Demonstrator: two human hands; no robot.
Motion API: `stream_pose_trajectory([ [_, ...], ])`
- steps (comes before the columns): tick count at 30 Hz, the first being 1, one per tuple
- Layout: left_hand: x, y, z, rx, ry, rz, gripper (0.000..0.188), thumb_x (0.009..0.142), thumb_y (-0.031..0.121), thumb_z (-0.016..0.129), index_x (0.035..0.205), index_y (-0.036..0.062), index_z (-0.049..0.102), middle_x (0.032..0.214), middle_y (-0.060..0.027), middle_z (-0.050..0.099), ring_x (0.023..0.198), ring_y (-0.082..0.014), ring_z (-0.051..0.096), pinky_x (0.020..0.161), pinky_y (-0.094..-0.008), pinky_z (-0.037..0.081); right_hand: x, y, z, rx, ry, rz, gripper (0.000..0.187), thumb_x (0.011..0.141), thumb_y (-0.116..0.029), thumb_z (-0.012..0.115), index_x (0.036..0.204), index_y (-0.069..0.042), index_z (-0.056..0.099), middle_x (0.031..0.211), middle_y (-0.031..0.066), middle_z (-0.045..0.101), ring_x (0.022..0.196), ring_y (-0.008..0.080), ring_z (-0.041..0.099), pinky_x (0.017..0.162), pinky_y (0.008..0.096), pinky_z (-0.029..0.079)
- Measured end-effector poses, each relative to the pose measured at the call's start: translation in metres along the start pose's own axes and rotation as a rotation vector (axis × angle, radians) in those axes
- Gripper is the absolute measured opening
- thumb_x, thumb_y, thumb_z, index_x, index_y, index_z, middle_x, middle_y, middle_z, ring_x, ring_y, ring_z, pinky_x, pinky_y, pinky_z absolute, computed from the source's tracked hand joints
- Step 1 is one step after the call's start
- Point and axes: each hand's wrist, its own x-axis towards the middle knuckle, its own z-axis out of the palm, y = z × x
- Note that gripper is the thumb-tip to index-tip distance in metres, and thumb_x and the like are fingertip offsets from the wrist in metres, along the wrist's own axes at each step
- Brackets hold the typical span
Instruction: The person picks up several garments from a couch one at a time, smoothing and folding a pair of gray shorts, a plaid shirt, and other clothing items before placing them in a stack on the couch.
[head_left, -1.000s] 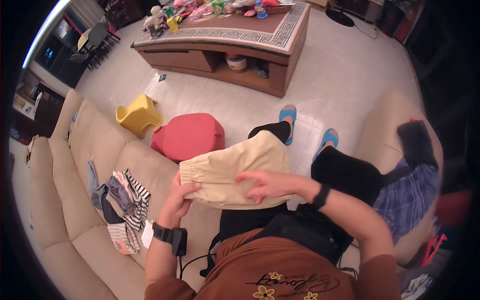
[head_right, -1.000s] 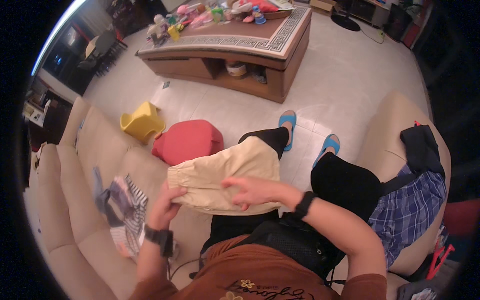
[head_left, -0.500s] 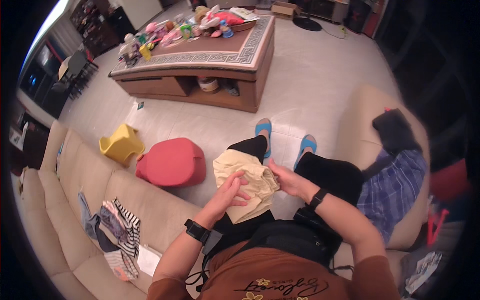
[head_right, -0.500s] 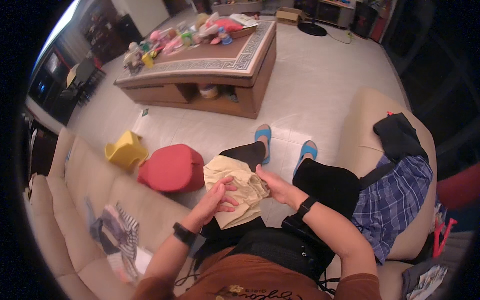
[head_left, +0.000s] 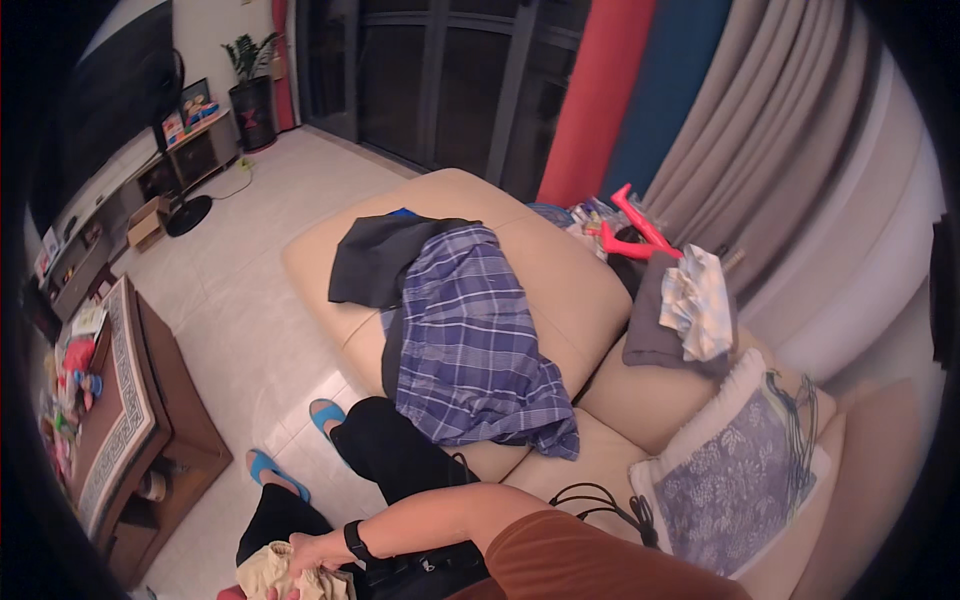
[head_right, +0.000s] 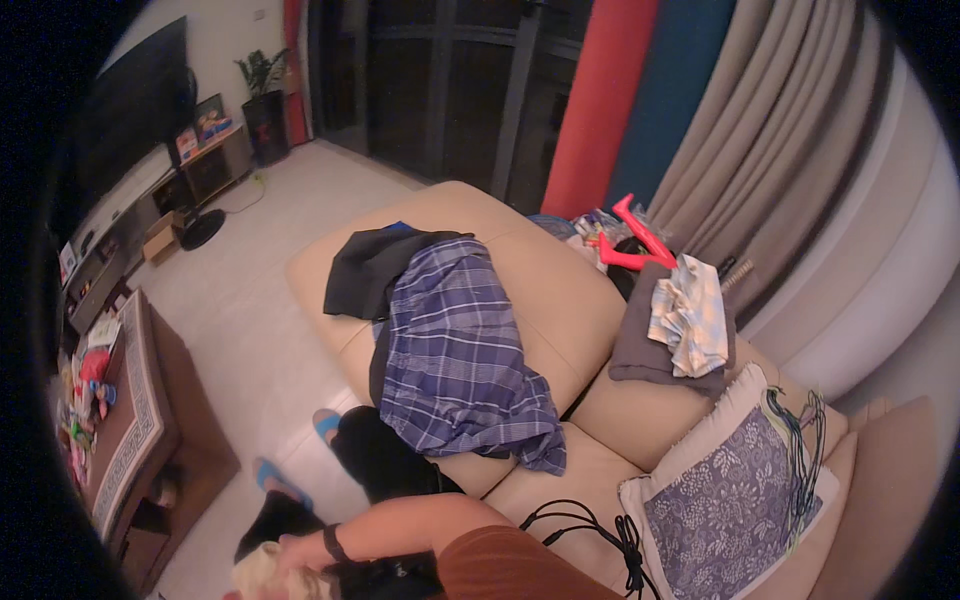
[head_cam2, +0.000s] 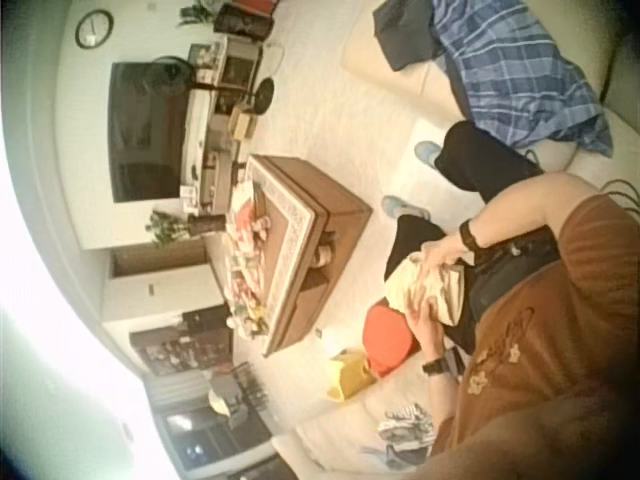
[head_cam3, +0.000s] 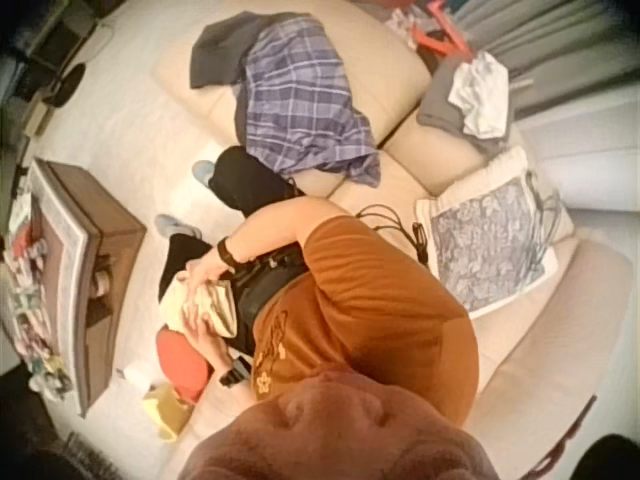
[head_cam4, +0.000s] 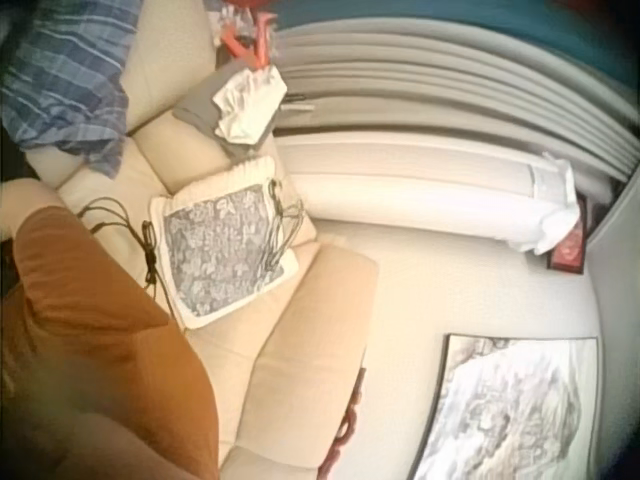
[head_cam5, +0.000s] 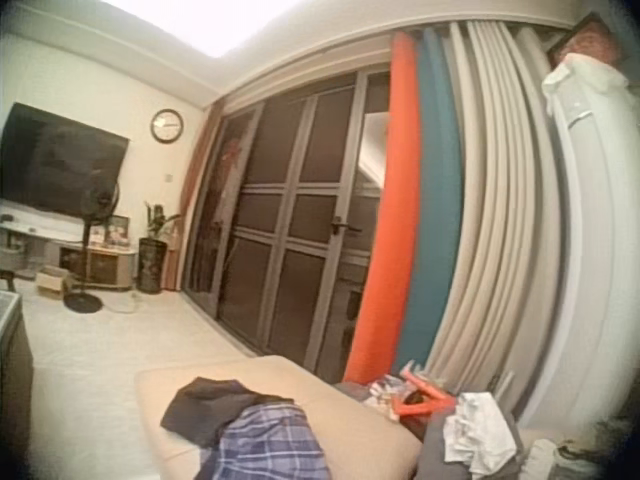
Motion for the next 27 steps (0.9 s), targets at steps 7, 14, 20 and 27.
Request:
stream_pose_trajectory([
  [7, 0.024, 0.006, 0.000, -0.017, -0.147, 0.016, 0.035, 0.092, 0.010, 0.058, 0.125, 0.0041, 0.050, 0.105, -0.0091, 0.062, 0.077, -0.0129, 0.059, 0.066, -0.0219, 0.049, -0.160, -0.073, -0.124, 0.135, 0.092, -0.598, 0.041, 0.083, -0.013, 0.069, 0.118, 0.001, 0.055, 0.103, 0.0043, 0.062, 0.090, 0.0084, 0.057, 0.075, 0.0266, 0.049],
  [14, 0.054, -0.024, 0.006, 0.024, -0.254, -0.045, 0.028, 0.090, 0.009, 0.060, 0.117, 0.0030, 0.056, 0.093, -0.0076, 0.065, 0.073, -0.0130, 0.061, 0.065, -0.0228, 0.051, -0.467, -0.043, -0.242, 0.295, 1.095, -1.102, 0.042, 0.093, -0.026, 0.058, 0.124, 0.000, 0.048, 0.118, 0.0157, 0.060, 0.103, 0.0255, 0.062, 0.091, 0.0409, 0.052],
  [20, 0.066, -0.025, 0.023, 0.043, -0.336, -0.060, 0.026, 0.090, 0.011, 0.062, 0.114, 0.0029, 0.058, 0.092, -0.0084, 0.065, 0.073, -0.0137, 0.061, 0.066, -0.0238, 0.052, -0.614, 0.058, -0.286, 0.101, 1.679, -0.640, 0.041, 0.087, -0.026, 0.066, 0.114, 0.004, 0.058, 0.106, 0.0128, 0.065, 0.090, 0.0229, 0.065, 0.078, 0.0355, 0.055],
  [27, 0.063, -0.034, 0.005, 0.106, -0.331, -0.119, 0.025, 0.091, 0.013, 0.062, 0.113, 0.0028, 0.059, 0.093, -0.0080, 0.066, 0.075, -0.0141, 0.062, 0.067, -0.0234, 0.052, -0.590, 0.090, -0.339, -0.965, 2.365, 0.567, 0.061, 0.076, -0.029, 0.073, 0.119, 0.008, 0.050, 0.127, 0.0281, 0.048, 0.113, 0.0382, 0.052, 0.089, 0.0442, 0.045],
])
